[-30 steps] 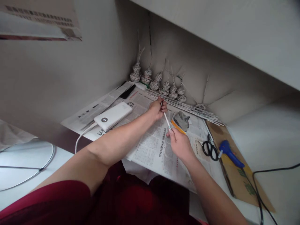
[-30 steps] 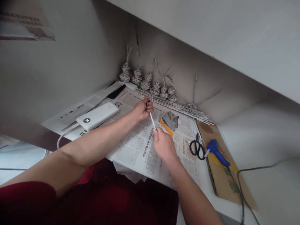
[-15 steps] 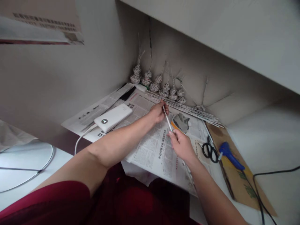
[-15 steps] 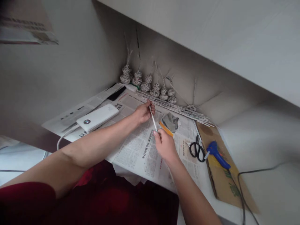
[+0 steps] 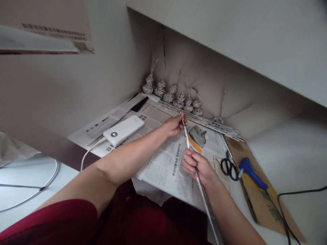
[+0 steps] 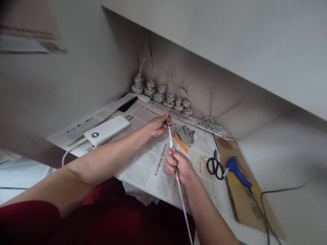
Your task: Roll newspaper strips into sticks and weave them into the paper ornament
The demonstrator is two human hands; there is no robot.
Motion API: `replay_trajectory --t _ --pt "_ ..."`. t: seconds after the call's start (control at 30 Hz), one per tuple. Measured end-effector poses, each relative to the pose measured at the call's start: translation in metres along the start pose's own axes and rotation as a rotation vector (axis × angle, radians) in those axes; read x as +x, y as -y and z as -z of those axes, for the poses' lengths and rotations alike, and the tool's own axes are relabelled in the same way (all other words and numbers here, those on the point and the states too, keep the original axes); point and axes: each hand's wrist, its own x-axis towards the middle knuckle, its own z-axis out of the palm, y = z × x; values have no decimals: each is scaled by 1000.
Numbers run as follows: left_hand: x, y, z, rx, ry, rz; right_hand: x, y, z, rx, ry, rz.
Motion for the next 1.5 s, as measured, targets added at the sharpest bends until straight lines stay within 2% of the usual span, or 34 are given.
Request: replay_trajectory --t 0.07,0.17,0.23,0.3,0.47,0.53,0.6,0.67,0.77,0.83,0.9,1.07,1.13,1.2,1.3,1.37,1.43,1.5 --pt "-1 1 0 8 7 -8 2 2 4 -148 -124 32" --pt "-2 3 0 34 17 -10 10 7 13 -495 -360 181" --pt "-3 4 -1 49 33 -2 15 10 17 -613 -426 254" --pt "-4 5 -2 51 45 4 18 12 18 -516 -381 237" --pt "-6 4 -4 29 70 39 16 8 8 128 52 74" --pt "-6 4 -2 37 96 50 15 4 6 208 101 69" --pt "-4 5 1 63 105 57 16 1 7 125 34 67" --pt "-2 6 4 95 87 63 18 -1 10 -121 -125 95" --pt "0 7 6 111 47 59 20 0 17 -593 -379 245" --pt "0 8 5 101 38 50 20 1 20 -741 -450 308" --pt "-1 9 3 89 41 44 18 1 20 -651 -424 276" --pt "-3 9 0 64 95 38 11 3 11 50 4 91" --pt "-4 8 1 83 120 59 9 3 9 156 81 66" --pt "-4 7 2 122 127 86 10 3 9 81 13 65" --pt "-3 8 4 166 110 100 15 2 13 -248 -232 136" --pt "-2 10 5 168 109 95 17 3 16 -401 -332 195" --pt "-2 11 4 151 114 87 18 5 17 -386 -326 211" --pt "-2 11 4 127 124 81 17 7 17 -222 -210 168"
